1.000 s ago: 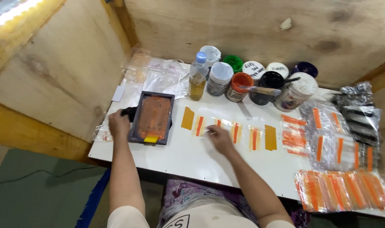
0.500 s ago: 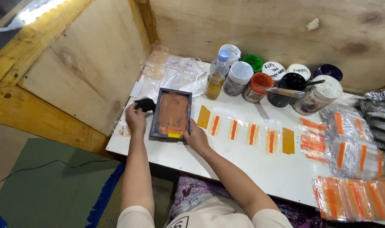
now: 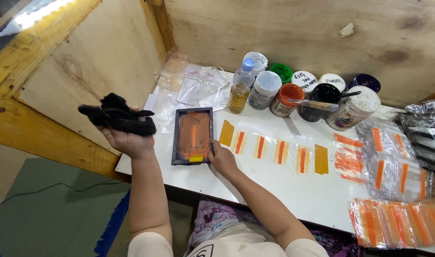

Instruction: The person uses a black cloth to wipe a white table surface. The table contains several paint containers, a tray with orange paint, and plastic-wrapped items. The person wipes the table area between the paint tray and the wrapped items.

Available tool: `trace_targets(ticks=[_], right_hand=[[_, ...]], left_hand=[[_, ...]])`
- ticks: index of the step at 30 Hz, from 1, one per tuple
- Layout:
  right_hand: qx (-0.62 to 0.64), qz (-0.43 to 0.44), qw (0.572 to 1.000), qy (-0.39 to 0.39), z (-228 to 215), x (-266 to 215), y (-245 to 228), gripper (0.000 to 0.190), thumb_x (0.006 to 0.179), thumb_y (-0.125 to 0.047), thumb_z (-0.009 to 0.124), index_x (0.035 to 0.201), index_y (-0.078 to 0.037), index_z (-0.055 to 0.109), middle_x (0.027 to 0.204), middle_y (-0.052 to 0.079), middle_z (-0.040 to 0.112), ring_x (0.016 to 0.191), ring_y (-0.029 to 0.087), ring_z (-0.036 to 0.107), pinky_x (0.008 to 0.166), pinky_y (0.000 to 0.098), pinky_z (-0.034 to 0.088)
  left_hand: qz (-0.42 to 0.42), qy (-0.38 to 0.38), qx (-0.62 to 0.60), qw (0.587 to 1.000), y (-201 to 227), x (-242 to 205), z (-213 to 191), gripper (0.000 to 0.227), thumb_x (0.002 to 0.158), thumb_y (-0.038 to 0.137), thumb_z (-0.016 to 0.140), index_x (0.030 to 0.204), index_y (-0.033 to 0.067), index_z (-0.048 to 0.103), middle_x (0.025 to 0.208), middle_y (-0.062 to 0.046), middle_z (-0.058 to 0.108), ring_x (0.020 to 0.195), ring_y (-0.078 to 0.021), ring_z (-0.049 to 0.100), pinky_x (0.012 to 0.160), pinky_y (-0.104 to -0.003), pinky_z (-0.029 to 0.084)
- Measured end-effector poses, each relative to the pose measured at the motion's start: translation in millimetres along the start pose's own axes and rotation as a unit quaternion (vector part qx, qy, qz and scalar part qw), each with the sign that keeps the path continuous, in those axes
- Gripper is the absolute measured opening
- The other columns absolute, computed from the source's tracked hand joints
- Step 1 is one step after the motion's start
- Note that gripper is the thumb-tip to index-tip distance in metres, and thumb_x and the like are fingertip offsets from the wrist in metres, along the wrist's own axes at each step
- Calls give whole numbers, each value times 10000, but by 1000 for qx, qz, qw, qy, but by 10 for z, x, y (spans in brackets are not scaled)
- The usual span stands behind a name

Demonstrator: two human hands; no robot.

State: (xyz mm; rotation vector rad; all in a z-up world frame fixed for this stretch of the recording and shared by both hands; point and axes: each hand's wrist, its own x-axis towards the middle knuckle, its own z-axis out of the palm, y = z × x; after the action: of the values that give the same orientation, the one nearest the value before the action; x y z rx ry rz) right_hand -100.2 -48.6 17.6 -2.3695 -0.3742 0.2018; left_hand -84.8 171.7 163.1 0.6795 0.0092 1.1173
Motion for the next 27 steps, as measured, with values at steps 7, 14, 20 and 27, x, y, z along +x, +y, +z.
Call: trace_targets(ticks=[7,14,20,27], right_hand=[[83,-178,970,145,-2,-99,297,633,828,-300,783,1391,-88,588,1047,172,668,963,369,681,828,467,563],[459,-74,885,19,-22,-560,1362,229,782,43,795,983,-65,777,897,49,708,867,185,629,829,362,518],[506,78,855,88,-698,-1295,1905,98,841,35,727,911,-29,755,728,62,694,670,151,629,620,296,525],[444,133,862,204,-1245,-1648,2285,36,900,-38,761,927,-31,783,733,72,710,662,133,593,644,276,501]], left_hand=[[-189,-56,-44,979,-238,-788,161,115,1047,289,493,1138,273,561,1023,-101,687,752,-288,665,472,-292,468],[-468,-64,-20,881,-637,-1680,238,297,1037,412,472,997,169,640,800,-103,699,679,-243,678,414,-278,450],[-505,-26,82,859,-854,-2149,71,240,1027,396,543,938,191,631,773,-128,657,649,-282,637,437,-292,405],[-486,-65,153,858,-745,-2442,119,139,1023,166,587,895,134,631,791,-15,670,708,-141,637,610,-243,495]])
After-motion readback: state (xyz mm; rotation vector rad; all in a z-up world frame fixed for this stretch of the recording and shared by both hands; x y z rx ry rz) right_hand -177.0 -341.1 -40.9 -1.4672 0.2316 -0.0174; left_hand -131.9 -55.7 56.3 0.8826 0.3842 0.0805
